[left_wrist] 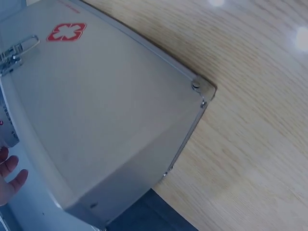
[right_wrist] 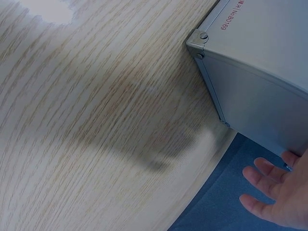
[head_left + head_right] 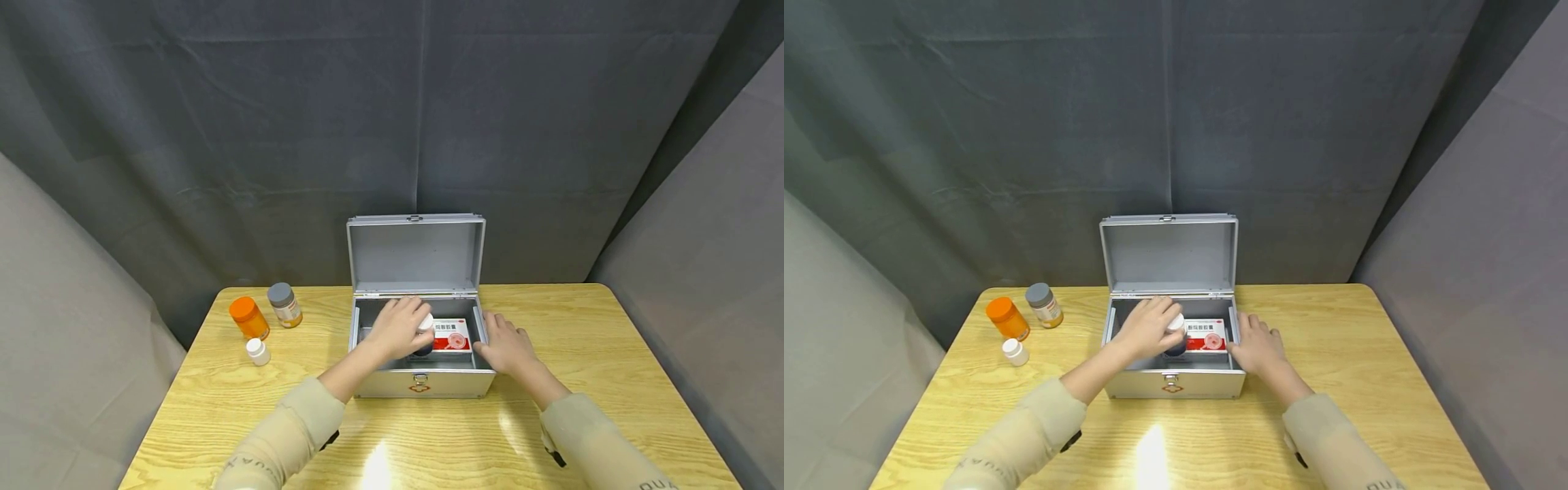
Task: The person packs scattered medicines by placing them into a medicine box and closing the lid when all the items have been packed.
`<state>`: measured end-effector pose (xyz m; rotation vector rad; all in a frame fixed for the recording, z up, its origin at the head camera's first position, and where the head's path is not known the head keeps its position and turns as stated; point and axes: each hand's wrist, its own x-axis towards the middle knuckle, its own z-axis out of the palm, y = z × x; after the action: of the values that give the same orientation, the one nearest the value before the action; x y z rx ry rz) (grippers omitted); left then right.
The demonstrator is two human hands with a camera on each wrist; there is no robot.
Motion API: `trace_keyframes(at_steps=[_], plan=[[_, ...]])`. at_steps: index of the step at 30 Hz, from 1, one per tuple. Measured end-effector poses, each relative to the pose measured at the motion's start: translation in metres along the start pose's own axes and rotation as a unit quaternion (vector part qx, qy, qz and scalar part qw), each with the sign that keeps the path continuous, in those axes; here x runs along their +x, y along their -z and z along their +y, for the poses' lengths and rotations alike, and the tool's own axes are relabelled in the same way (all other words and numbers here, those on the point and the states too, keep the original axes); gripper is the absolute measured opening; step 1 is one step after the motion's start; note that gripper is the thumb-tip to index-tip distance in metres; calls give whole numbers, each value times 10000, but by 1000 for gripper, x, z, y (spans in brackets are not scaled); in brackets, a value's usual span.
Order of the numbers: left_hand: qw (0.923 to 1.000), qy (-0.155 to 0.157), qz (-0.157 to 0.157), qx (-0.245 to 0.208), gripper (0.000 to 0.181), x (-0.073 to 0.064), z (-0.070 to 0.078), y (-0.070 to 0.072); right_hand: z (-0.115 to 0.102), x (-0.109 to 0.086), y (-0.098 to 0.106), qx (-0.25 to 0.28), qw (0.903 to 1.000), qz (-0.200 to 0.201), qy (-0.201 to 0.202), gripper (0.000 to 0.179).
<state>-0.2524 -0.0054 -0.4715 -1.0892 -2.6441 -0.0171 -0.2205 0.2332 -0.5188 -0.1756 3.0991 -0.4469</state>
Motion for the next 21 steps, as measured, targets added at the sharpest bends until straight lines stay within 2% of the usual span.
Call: trace_keyframes(at_steps=[8,14,21], plan=[[9990,-323,-288,135,36,6,12,-6,-2,1,0,23,9999,-97,-38,71],[9970,-643,-380,213,40,10,17,-15,-3,0,1,31,10000,-44,-32,71],[9952,-806,-517,186,43,16,20,-23,-2,0,1,33,10000,-32,-45,71]])
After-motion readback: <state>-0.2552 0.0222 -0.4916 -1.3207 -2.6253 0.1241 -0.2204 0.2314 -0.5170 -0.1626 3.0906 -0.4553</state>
